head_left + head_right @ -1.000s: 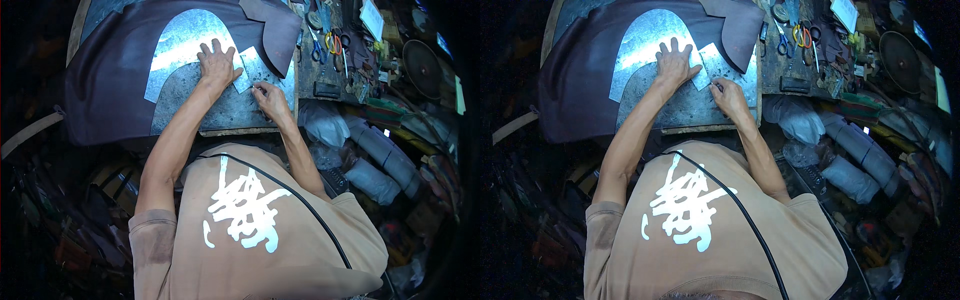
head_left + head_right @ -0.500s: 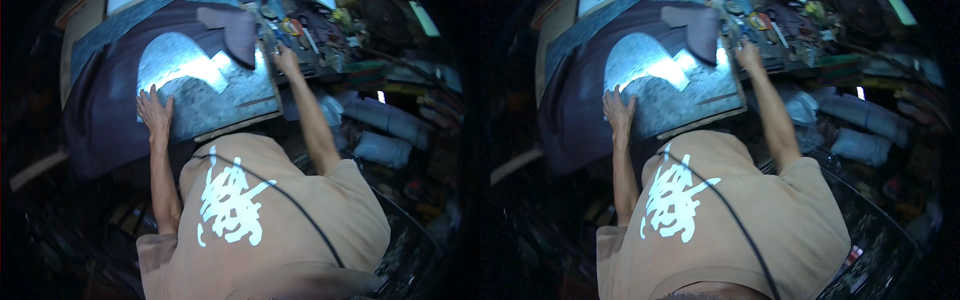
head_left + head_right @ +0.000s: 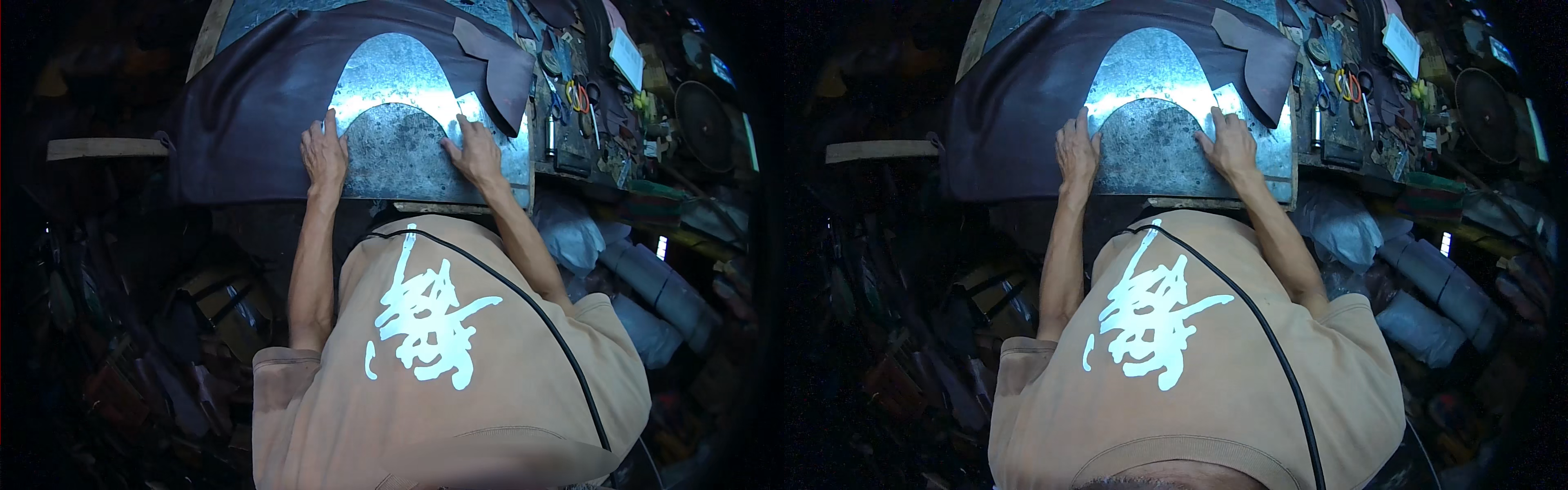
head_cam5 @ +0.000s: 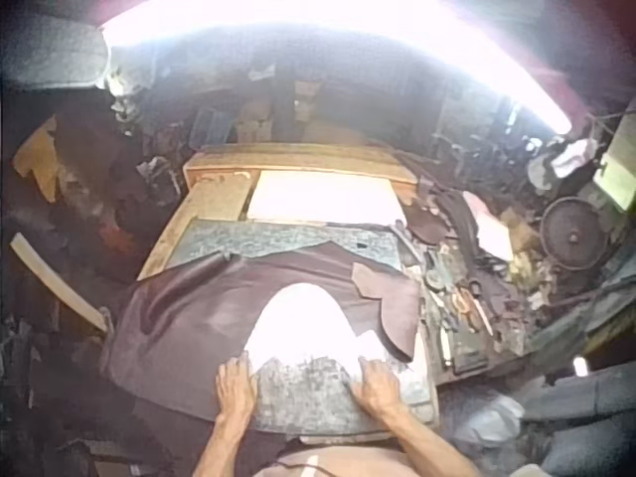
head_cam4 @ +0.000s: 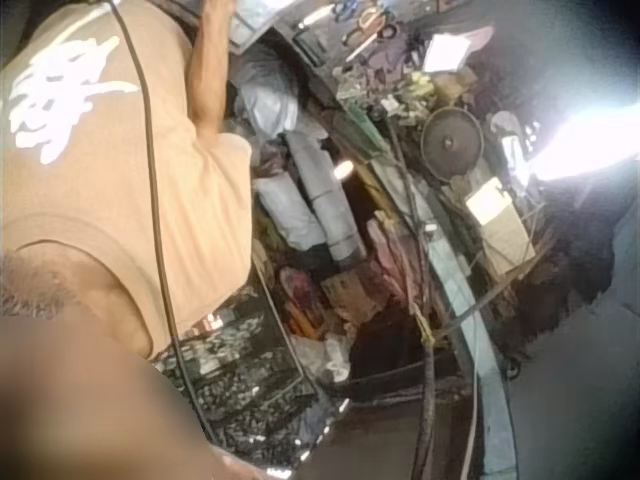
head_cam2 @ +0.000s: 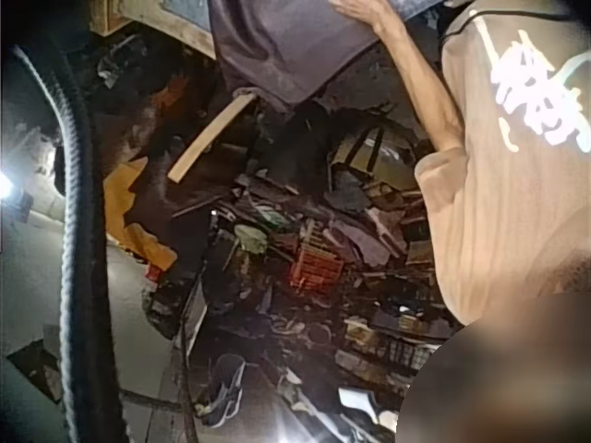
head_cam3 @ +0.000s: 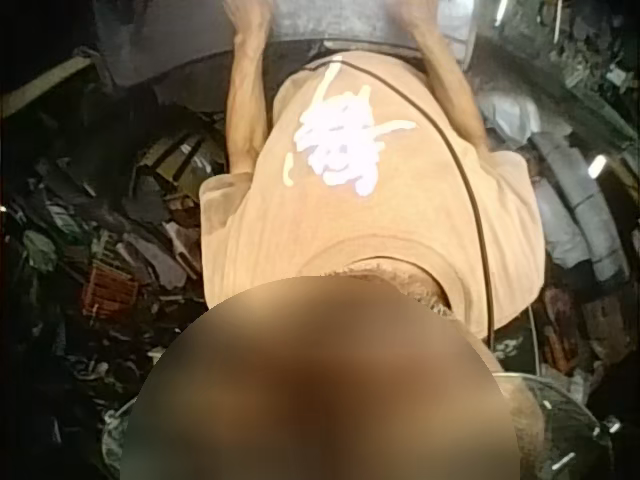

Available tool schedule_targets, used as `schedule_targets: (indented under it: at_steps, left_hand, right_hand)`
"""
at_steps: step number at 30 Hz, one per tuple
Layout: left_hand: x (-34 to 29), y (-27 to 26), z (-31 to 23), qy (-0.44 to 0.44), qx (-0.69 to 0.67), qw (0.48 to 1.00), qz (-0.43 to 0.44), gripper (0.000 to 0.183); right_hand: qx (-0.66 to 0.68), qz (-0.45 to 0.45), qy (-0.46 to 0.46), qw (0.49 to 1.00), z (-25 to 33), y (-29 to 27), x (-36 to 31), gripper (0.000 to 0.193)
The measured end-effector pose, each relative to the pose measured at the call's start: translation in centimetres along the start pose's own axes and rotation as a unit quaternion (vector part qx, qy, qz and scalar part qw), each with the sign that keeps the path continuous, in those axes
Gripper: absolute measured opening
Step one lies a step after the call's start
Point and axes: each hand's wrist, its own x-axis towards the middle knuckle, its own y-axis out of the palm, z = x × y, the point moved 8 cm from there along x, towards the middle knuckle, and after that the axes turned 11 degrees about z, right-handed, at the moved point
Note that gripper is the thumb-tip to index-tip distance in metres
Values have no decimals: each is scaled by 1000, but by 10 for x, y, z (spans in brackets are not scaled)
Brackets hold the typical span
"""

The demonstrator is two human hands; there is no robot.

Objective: Cutting leather pieces using a metal template and a hand blade.

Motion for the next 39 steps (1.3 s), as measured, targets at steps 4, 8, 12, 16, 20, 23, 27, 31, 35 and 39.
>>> schedule_targets:
  at_steps: [4, 8, 12, 16, 20, 23, 27, 31, 35, 39]
  left_hand:
    - [14, -1, 1, 4, -31, 999, 11, 58]
    - [38, 11, 45, -88, -364, 924, 81, 49]
    - [42, 1, 65, -47, -567, 805, 164, 41]
    - [17, -47, 129, -71, -630, 768, 92, 41]
    - [-36, -70, 219, -138, -612, 778, 33, 41]
    - [-63, -72, 257, -236, -563, 792, 32, 39]
    - [-73, -59, 317, -179, -466, 863, -77, 39]
    - [-84, -101, 250, -233, -161, 941, -187, 39]
    - [-60, -47, 90, -34, -408, 907, 101, 34]
    - [-65, -41, -104, 211, -422, 881, 50, 57]
  right_hand:
    - [-50, -37, 13, 998, -3, 10, 8, 58]
    - [-16, -53, 20, 998, -13, 11, 14, 67]
    - [93, 28, 64, 993, -20, 8, 23, 74]
    - [-57, -20, 10, 998, -7, 5, 10, 66]
    - [-95, -22, 1, 995, 9, 15, 7, 47]
    - [-138, 5, 25, 990, -2, 20, 18, 45]
    - [-179, 44, 27, 982, -3, -1, 41, 23]
    - [-97, -32, 130, 986, 13, -99, 21, 29]
    - [84, 46, 43, 994, 42, -137, -16, 42]
    - [100, 177, -46, 978, 127, -117, -37, 44]
